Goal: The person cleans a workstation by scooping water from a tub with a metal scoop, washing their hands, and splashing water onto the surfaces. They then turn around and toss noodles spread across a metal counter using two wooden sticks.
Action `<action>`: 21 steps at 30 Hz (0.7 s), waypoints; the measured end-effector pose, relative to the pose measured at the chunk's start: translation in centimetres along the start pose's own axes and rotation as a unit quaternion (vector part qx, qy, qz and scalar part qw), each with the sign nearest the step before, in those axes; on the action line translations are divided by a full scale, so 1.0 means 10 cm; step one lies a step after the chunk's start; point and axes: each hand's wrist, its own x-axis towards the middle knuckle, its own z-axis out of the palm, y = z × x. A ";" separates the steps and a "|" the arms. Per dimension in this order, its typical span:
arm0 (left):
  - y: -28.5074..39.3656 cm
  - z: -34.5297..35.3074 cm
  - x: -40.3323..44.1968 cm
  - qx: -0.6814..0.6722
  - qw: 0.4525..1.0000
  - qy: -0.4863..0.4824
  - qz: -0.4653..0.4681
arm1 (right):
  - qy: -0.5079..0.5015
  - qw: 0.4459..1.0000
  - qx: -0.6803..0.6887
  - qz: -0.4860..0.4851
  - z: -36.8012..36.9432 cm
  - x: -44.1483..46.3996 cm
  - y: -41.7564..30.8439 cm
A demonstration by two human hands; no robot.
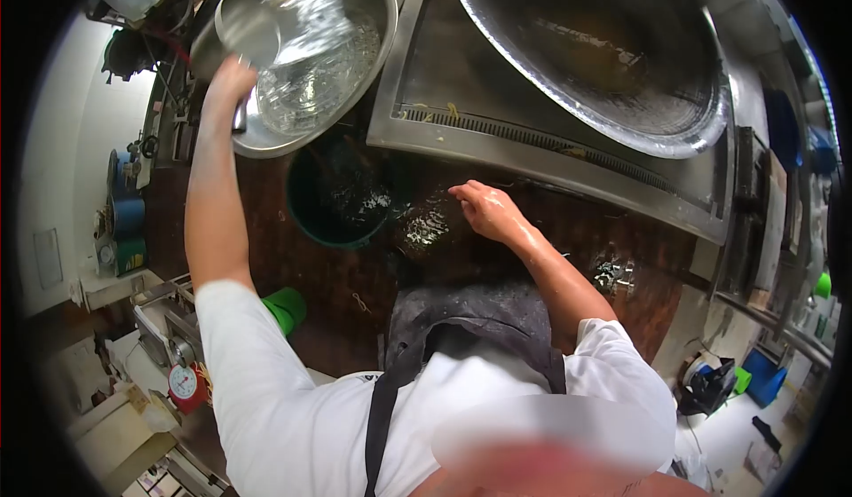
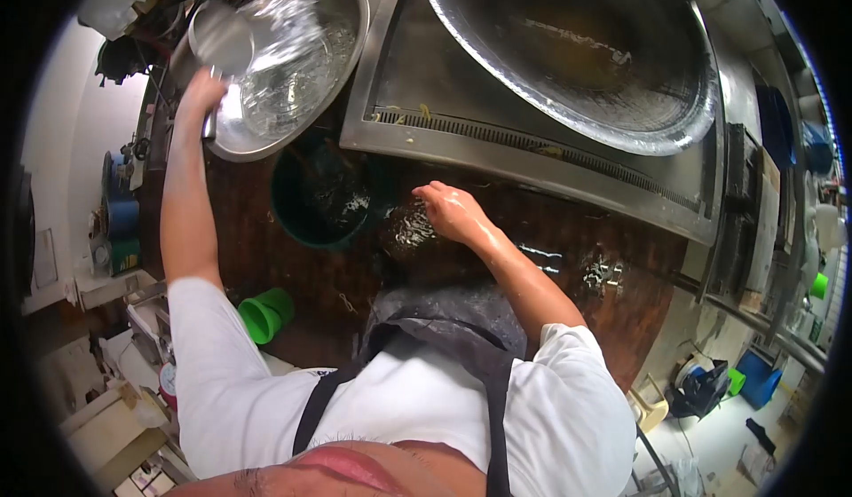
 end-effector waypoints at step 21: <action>-1.26 4.06 -2.53 -0.276 0.872 -0.016 -0.405 | -0.200 0.977 -0.007 0.067 1.52 0.28 0.20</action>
